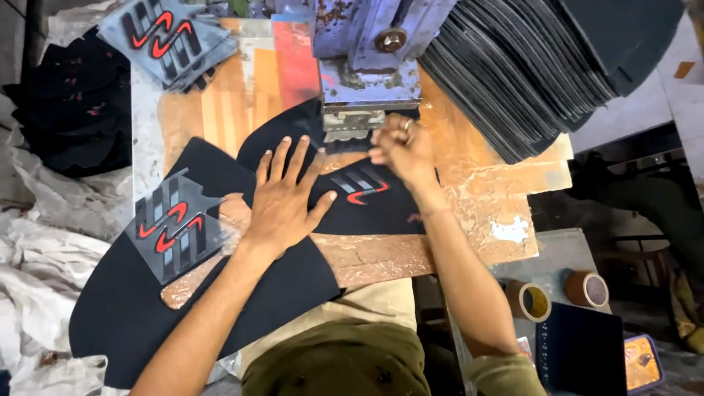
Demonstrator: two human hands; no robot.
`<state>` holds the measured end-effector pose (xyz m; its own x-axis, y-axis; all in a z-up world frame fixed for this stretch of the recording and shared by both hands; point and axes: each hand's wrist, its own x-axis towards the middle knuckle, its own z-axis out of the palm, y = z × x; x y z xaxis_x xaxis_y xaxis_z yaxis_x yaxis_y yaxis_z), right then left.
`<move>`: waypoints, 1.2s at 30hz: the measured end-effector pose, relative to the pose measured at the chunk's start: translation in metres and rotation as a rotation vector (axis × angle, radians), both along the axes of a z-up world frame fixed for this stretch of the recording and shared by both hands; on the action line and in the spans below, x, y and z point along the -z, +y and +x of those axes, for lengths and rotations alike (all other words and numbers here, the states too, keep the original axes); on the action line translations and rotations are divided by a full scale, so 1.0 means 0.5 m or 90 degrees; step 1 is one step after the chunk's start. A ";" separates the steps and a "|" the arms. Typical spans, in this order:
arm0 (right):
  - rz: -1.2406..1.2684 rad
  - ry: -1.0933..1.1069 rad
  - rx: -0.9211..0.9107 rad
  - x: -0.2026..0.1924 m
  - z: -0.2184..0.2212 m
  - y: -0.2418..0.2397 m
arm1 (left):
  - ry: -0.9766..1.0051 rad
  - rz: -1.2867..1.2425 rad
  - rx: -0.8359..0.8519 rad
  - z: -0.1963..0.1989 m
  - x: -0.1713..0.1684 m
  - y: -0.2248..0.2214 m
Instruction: Operating a manual stamping machine to apply logos onto shoe upper material components.
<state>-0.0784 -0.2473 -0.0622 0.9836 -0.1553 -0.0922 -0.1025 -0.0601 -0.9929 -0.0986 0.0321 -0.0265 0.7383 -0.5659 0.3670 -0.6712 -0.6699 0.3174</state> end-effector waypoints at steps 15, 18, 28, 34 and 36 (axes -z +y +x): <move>-0.130 0.003 0.013 -0.075 -0.032 0.034 | 0.046 -0.099 -0.022 0.006 -0.011 0.001; -0.214 -0.019 0.046 -0.092 -0.030 0.057 | 0.034 -0.086 -0.016 0.011 -0.018 0.002; -0.117 -0.028 0.036 -0.040 -0.023 0.017 | 0.049 -0.099 -0.017 0.011 -0.016 0.000; -0.068 -0.008 0.028 -0.030 -0.034 0.009 | 0.043 -0.099 -0.018 0.004 -0.009 0.002; -0.069 -0.024 0.027 -0.046 -0.015 0.008 | 0.018 -0.100 -0.016 0.018 -0.011 0.000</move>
